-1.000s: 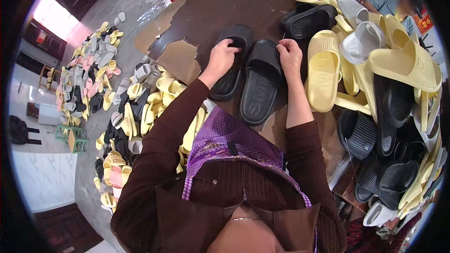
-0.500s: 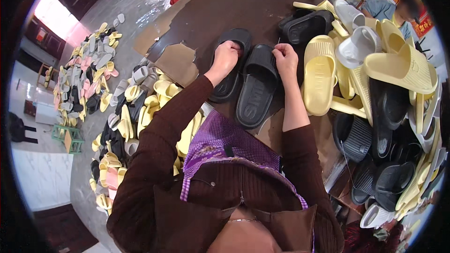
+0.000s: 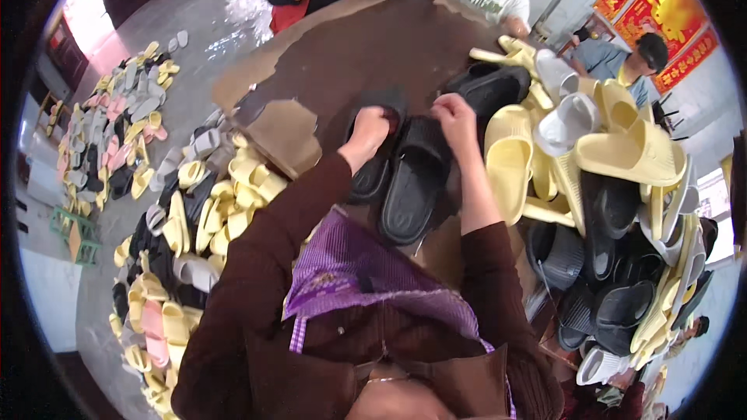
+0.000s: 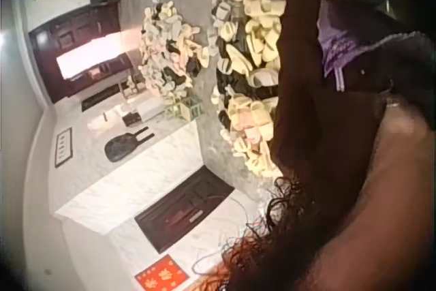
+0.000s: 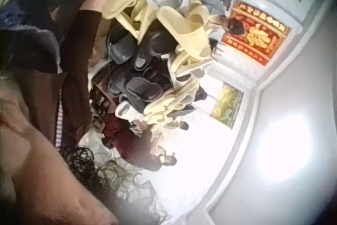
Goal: The person pairs slide sandals by threading plastic tag fasteners through each pair by hand and stacking the attached sandals on the table.
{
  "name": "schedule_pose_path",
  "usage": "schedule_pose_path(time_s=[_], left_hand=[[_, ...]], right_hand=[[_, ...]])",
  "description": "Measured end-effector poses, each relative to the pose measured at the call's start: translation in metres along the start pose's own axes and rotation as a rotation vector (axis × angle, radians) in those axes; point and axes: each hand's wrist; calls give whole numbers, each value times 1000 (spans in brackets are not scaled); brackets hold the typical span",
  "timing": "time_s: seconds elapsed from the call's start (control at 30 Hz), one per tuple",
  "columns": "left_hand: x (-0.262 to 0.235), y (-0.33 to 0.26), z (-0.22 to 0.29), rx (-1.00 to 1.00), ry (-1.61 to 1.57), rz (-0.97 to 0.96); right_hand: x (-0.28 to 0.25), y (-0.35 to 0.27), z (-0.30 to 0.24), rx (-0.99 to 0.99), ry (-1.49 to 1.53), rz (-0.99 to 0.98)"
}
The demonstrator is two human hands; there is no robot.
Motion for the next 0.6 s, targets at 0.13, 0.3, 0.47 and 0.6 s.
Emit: schedule_pose_path(time_s=[0.13, 0.3, 0.47, 0.6], left_hand=[[6, -10, -3, 63, 8, 93], [13, -19, 13, -51, -112, 31], [9, -17, 10, -90, -292, -6], [9, -19, 12, -78, -181, 42]], right_hand=[[24, 28, 2, -85, -93, -135], [38, 55, 10, -7, -91, -473], [33, 73, 3, 96, -312, -735], [29, 71, 6, 145, -256, -685]])
Point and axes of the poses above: each hand's wrist, its own y-axis towards the middle knuckle, its own x-axis out of the palm, z = x × y, and after that the axes turned 4 degrees about -x, right-handed
